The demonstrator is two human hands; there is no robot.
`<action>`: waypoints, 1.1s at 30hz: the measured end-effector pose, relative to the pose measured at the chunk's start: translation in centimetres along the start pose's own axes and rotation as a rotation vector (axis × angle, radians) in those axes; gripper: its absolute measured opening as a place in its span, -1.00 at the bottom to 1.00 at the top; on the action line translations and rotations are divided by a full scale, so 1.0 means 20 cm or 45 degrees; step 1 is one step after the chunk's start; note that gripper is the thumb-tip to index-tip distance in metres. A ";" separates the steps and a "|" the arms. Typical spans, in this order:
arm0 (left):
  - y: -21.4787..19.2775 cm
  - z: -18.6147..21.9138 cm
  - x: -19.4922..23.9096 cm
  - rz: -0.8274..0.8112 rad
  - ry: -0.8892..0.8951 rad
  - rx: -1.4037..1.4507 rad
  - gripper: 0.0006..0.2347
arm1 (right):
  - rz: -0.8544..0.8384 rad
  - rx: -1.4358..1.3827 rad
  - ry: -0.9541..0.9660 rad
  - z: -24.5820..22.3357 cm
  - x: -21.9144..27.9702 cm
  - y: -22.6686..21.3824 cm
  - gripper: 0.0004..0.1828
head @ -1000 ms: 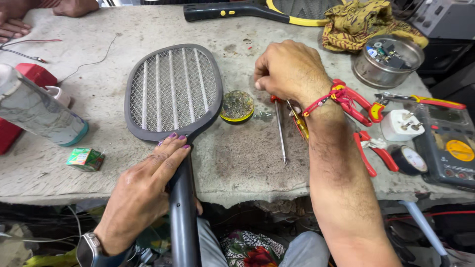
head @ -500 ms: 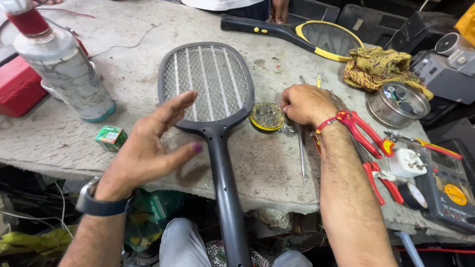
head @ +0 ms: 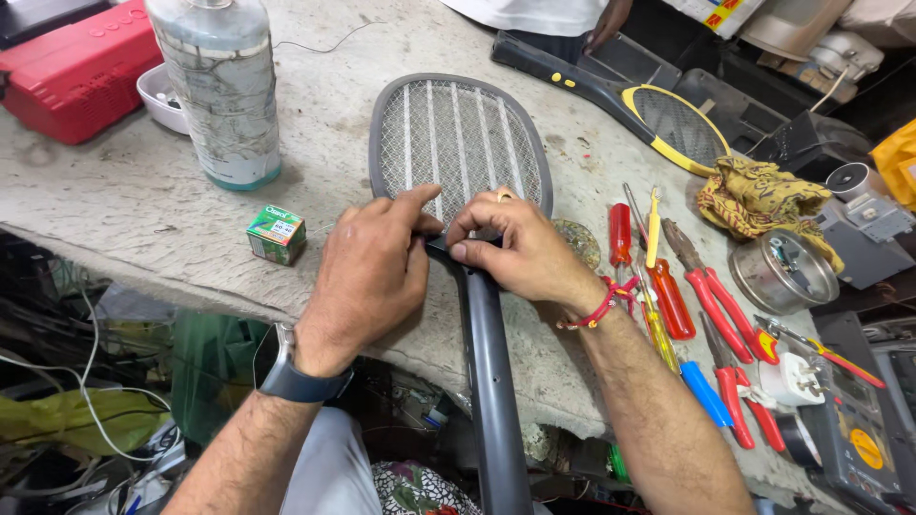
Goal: The person repairs an electric fly swatter by soldering wires to the internal circuit board, inserting batteries, and reassembling the handle casing. They then secure the casing with screws and test the device, which activates a purple light on the mesh.
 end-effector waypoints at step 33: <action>0.12 0.24 0.08 -0.311 0.509 -0.402 -0.55 | 0.274 0.464 1.358 0.72 0.69 -0.63 -0.68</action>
Point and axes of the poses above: each hand's wrist, its own x-axis away from the middle knuckle, its own y-axis out of the palm, z = x × y, the point moved 9 cm from there along -x, towards the middle knuckle, and after that the axes turned 8 degrees about -y, right-handed, at the moved point
